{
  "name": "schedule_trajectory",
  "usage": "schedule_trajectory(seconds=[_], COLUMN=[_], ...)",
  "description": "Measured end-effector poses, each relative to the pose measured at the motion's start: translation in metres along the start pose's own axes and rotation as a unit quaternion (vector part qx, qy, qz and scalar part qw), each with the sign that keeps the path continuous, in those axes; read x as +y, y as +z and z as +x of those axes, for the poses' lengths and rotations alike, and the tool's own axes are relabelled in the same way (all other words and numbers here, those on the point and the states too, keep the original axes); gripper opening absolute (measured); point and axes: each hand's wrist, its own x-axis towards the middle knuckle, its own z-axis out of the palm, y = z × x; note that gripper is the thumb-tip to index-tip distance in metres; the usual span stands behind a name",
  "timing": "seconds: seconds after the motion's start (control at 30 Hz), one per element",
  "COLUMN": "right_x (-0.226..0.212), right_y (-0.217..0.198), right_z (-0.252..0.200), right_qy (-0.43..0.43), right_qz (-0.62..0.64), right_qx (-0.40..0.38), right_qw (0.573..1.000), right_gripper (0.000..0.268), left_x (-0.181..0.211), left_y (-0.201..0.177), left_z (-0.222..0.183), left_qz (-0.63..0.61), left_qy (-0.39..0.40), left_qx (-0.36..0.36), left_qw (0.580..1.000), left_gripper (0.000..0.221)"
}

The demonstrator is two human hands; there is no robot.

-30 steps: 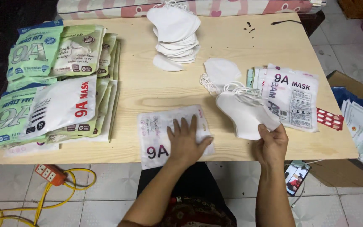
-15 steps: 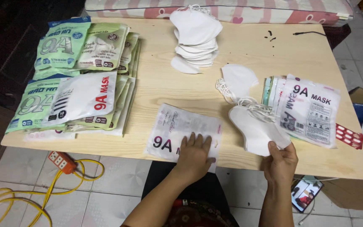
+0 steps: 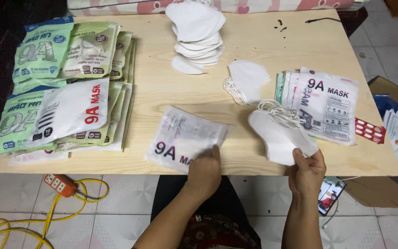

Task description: Packaging face masks into plastic bags

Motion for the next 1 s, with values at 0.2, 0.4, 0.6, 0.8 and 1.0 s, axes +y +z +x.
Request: schedule_trajectory(seconds=[0.2,0.4,0.6,0.8,1.0], right_x=[-0.007,0.028,0.035,0.011,-0.034], right_y=[-0.006,-0.023,0.019,0.011,0.030], right_z=[-0.006,-0.019,-0.040,-0.037,-0.051], right_qy=[0.050,0.149,0.207,0.038,-0.076], right_qz=[0.024,0.020,0.004,-0.225,-0.229], right_qx=[-0.018,-0.061,-0.169,-0.211,-0.310], right_qw=[0.998,0.987,0.964,0.950,0.920], right_gripper=[0.034,0.034,0.035,0.043,0.040], left_x=[-0.037,-0.041,-0.053,-0.039,-0.032], left_y=[0.013,0.003,0.051,0.000,-0.011], left_z=[0.020,0.027,0.015,0.016,0.018], left_qz=[-0.159,-0.297,-0.455,-0.425,-0.262], left_qy=[-0.076,-0.122,-0.114,-0.112,-0.069], left_qx=[-0.067,-0.069,0.030,0.129,0.108], left_qw=[0.982,0.945,0.882,0.889,0.957], left_gripper=[0.047,0.045,0.031,0.028,0.036])
